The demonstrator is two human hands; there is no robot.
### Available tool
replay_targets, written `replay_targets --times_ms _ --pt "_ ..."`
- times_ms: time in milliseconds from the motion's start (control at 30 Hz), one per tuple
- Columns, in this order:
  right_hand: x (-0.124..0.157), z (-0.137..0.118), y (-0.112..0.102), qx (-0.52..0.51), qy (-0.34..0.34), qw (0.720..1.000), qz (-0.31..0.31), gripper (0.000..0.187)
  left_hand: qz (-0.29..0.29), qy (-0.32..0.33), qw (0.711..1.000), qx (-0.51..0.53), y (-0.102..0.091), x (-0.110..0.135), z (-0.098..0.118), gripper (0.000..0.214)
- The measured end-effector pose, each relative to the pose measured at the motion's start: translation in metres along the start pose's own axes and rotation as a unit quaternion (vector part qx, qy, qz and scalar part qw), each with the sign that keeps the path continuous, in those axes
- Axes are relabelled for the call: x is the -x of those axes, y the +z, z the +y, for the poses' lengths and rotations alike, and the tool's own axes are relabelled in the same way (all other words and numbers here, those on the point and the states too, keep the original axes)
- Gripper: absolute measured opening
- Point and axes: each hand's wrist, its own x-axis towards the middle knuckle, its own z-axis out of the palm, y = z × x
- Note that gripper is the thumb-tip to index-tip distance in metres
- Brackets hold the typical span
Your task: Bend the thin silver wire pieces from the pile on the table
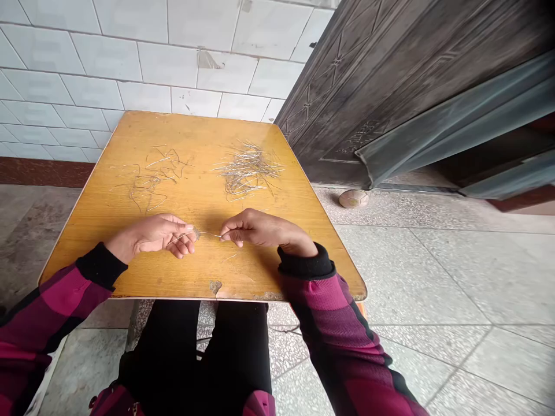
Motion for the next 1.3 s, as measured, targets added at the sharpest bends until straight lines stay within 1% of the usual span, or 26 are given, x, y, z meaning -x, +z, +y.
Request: replay_targets --times_ms 100,200,300,367,500,600,667,767,833,933,1000,1100,1200,1300 --pt "-0.001 0.003 0.001 0.009 0.001 1.000 0.004 0.026 -0.010 -0.047 0.999 0.004 0.005 -0.003 0.002 0.024" --pt "-0.002 0.005 0.001 0.021 -0.004 1.000 0.015 0.026 -0.003 -0.064 0.998 0.010 0.008 -0.007 0.003 0.019" --pt "-0.002 0.006 -0.001 0.029 -0.002 0.999 0.027 0.025 0.006 -0.068 0.997 0.023 0.008 -0.011 0.002 0.015" --pt "-0.001 0.007 -0.002 0.032 0.003 0.999 0.032 0.024 0.017 -0.059 0.998 0.033 0.008 -0.013 0.000 0.012" --pt "-0.002 0.010 -0.001 0.028 -0.001 0.998 0.049 0.024 0.039 -0.020 0.997 0.063 0.007 -0.014 -0.003 0.011" --pt "-0.006 0.011 0.005 -0.004 -0.014 0.995 0.096 0.026 0.066 0.022 0.993 0.099 0.006 -0.012 -0.002 0.012" --pt "-0.009 0.010 0.013 -0.035 -0.029 0.988 0.147 0.028 0.086 0.049 0.987 0.123 0.004 -0.011 0.000 0.014" --pt "-0.012 0.007 0.029 -0.073 -0.048 0.972 0.217 0.032 0.110 0.072 0.980 0.153 0.002 -0.008 0.003 0.018" --pt "-0.011 0.004 0.042 -0.098 -0.041 0.963 0.249 0.034 0.119 0.076 0.977 0.162 0.002 -0.007 0.005 0.020" --pt "-0.006 -0.003 0.062 -0.165 -0.007 0.946 0.278 0.036 0.119 0.069 0.978 0.157 0.004 -0.005 0.005 0.023" --pt "-0.003 -0.008 0.074 -0.223 0.015 0.932 0.286 0.036 0.119 0.064 0.980 0.147 0.006 -0.004 0.005 0.024" --pt "0.002 -0.013 0.089 -0.295 0.046 0.914 0.276 0.039 0.118 0.056 0.983 0.127 0.006 -0.004 0.003 0.023" --pt "0.011 -0.016 0.101 -0.331 0.070 0.903 0.264 0.042 0.111 0.042 0.987 0.111 0.006 -0.004 0.001 0.021" --pt "0.024 -0.018 0.108 -0.348 0.094 0.900 0.246 0.046 0.101 0.025 0.989 0.105 0.005 -0.005 -0.002 0.017"
